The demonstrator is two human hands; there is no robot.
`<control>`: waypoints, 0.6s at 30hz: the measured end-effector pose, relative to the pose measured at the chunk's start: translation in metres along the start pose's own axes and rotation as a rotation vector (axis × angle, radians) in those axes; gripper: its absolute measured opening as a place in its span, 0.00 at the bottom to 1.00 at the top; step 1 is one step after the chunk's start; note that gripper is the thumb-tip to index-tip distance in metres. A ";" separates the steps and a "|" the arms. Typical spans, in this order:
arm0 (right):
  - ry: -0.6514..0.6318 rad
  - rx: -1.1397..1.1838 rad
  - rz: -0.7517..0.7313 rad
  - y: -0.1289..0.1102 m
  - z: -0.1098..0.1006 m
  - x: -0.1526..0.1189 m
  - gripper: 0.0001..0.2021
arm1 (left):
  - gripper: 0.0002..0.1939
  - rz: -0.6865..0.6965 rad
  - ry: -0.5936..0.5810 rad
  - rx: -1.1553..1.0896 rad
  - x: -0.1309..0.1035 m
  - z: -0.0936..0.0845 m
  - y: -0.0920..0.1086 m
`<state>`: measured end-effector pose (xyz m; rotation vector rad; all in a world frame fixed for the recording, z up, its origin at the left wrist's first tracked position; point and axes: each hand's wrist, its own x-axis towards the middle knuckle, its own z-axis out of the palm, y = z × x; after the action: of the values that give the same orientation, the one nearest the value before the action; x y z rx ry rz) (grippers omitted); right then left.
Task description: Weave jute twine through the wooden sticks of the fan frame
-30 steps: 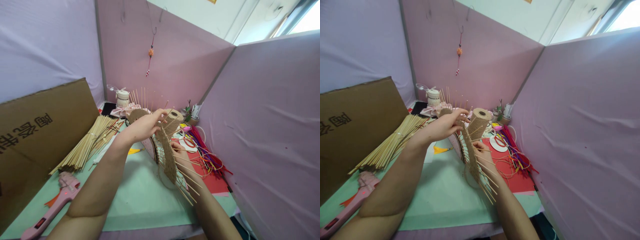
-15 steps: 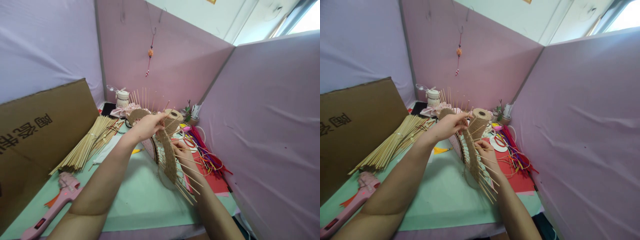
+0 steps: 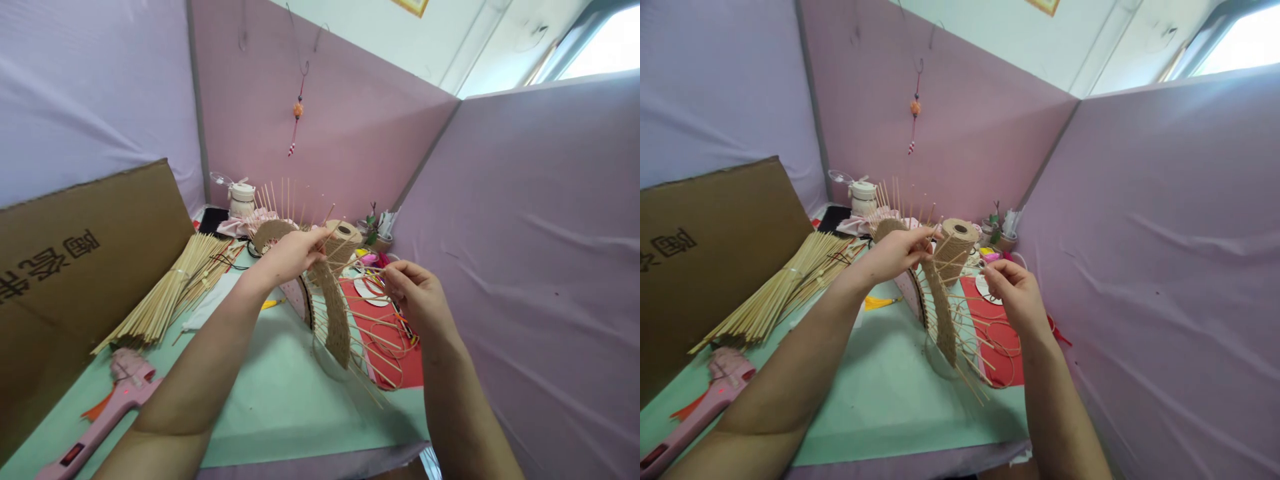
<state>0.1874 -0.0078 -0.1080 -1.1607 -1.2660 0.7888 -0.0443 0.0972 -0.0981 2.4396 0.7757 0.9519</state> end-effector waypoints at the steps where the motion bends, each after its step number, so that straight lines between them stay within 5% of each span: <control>1: -0.007 -0.031 -0.021 -0.007 0.003 -0.001 0.12 | 0.23 0.000 0.000 0.004 0.000 0.000 0.001; 10: -0.023 -0.531 -0.435 -0.035 0.011 -0.019 0.06 | 0.21 0.001 -0.004 0.018 0.001 0.001 -0.005; 18: 0.024 -0.625 -0.615 -0.032 0.007 -0.021 0.02 | 0.23 0.008 0.006 0.030 0.000 0.001 0.001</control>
<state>0.1721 -0.0348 -0.0845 -1.1432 -1.7891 -0.0932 -0.0430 0.0963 -0.0976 2.4687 0.7886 0.9575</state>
